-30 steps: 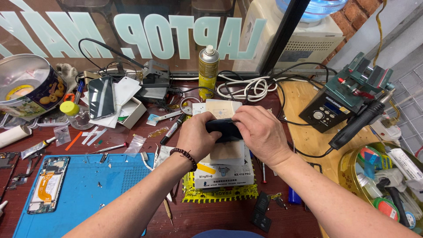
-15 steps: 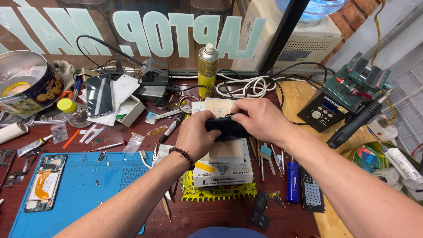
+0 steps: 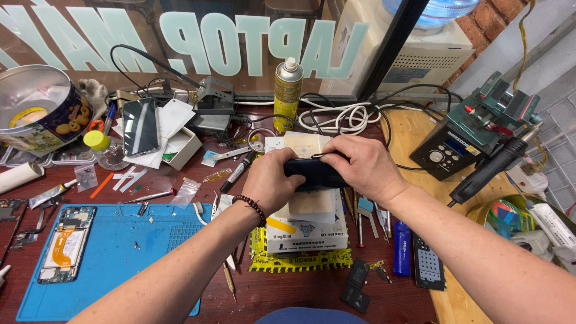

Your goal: The person applies adhesive to the edges of a smartphone back cover and presses it onto the phone body. They then use a plastic pry tool to separate the back cover from the phone, exposing the internal components. Finally, they use a screwdriver to remove screws from the internal frame.

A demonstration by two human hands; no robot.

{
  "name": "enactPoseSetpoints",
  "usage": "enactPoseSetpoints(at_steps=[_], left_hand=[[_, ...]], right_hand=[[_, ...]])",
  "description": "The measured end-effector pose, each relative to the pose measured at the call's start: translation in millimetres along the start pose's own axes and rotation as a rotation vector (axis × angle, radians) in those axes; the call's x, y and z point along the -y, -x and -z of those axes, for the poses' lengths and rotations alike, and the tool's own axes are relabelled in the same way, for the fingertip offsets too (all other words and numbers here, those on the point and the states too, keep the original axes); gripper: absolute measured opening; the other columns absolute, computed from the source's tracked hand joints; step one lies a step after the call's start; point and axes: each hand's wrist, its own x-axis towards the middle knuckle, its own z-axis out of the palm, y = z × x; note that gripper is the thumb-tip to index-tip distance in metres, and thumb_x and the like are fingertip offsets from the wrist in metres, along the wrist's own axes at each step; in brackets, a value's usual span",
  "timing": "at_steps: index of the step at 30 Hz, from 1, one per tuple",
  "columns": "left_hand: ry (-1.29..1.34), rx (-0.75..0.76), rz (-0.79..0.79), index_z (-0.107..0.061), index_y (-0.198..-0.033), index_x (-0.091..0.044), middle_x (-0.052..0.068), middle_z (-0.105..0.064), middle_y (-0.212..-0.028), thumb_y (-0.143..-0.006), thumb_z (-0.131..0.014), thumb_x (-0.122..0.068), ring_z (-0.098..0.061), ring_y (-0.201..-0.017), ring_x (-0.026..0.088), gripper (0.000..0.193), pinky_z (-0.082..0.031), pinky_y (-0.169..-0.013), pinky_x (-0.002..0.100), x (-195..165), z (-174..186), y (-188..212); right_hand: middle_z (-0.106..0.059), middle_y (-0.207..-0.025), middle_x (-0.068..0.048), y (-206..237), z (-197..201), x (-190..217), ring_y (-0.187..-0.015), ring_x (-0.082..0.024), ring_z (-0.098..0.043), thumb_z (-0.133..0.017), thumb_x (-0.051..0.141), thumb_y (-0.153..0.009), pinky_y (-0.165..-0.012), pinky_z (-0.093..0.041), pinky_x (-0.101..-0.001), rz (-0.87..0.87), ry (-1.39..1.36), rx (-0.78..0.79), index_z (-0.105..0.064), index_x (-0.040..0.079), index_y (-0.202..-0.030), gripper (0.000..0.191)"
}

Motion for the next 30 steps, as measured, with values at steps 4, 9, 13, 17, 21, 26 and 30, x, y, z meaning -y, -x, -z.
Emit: enactPoseSetpoints(at_steps=[4,9,13,17,21,26,30], left_hand=[[-0.015,-0.02,-0.048,-0.071,-0.093,-0.003,0.018,-0.073,-0.093,-0.069,-0.083,-0.013,-0.07,-0.093,0.037,0.028,-0.054,-0.083,0.044,5.3,-8.9,-18.1],[-0.001,0.002,-0.012,-0.07,-0.094,-0.003,0.017,-0.073,-0.093,-0.071,-0.082,-0.013,-0.071,-0.091,0.035,0.029,-0.055,-0.08,0.043,-8.1,-39.6,-44.7],[0.015,-0.002,-0.012,-0.069,-0.097,-0.003,0.017,-0.073,-0.093,-0.07,-0.082,-0.012,-0.071,-0.089,0.035,0.031,-0.056,-0.08,0.042,-30.9,-66.5,-53.9],[0.0,0.004,-0.009,-0.07,-0.095,-0.003,0.018,-0.073,-0.091,-0.071,-0.083,-0.013,-0.071,-0.089,0.035,0.029,-0.056,-0.079,0.043,-41.4,-63.5,-41.5],[0.0,0.013,-0.001,-0.07,-0.094,-0.003,0.018,-0.074,-0.09,-0.071,-0.083,-0.013,-0.072,-0.089,0.035,0.028,-0.056,-0.079,0.043,-39.6,-42.3,-15.2],[-0.007,0.02,-0.009,-0.07,-0.094,-0.003,0.018,-0.074,-0.091,-0.071,-0.083,-0.013,-0.072,-0.09,0.035,0.029,-0.056,-0.078,0.042,-42.9,-20.9,0.6],[-0.001,0.019,-0.011,-0.07,-0.094,-0.003,0.017,-0.074,-0.09,-0.07,-0.084,-0.014,-0.073,-0.089,0.034,0.029,-0.057,-0.079,0.042,-57.2,-21.8,13.6]], right_hand=[[-0.071,-0.089,-0.011,-10.1,-5.9,-19.8,-0.085,-0.031,-0.07,-0.071,0.015,-0.089,-0.074,-0.056,-0.0392,0.073,0.023,-0.052,-0.07,0.006,-0.094,0.01],[-0.074,-0.085,-0.011,-22.4,10.6,-73.6,-0.079,-0.025,-0.074,-0.075,0.016,-0.085,-0.072,-0.056,-0.0348,-0.123,-0.069,0.121,-0.074,0.006,-0.097,0.017],[-0.076,-0.079,-0.01,-27.9,36.5,-108.8,-0.073,-0.019,-0.073,-0.076,0.019,-0.085,-0.07,-0.056,-0.0332,-0.254,-0.148,0.322,-0.075,0.006,-0.096,0.017],[-0.077,-0.08,-0.009,-18.8,45.8,-95.5,-0.074,-0.017,-0.074,-0.075,0.019,-0.084,-0.071,-0.057,-0.0328,-0.255,-0.151,0.302,-0.074,0.006,-0.094,0.016],[-0.074,-0.09,-0.013,12.9,35.5,-48.5,-0.085,-0.027,-0.071,-0.072,0.015,-0.087,-0.075,-0.055,-0.0354,0.057,-0.034,0.0,-0.074,0.005,-0.097,0.014],[-0.075,-0.086,-0.012,13.1,34.4,-25.3,-0.079,-0.024,-0.074,-0.073,0.016,-0.086,-0.073,-0.056,-0.0343,-0.07,-0.099,0.057,-0.074,0.005,-0.097,0.015],[-0.077,-0.08,-0.008,5.2,48.8,-25.9,-0.073,-0.015,-0.073,-0.076,0.019,-0.084,-0.071,-0.057,-0.0318,-0.281,-0.165,0.249,-0.075,0.005,-0.096,0.019]])
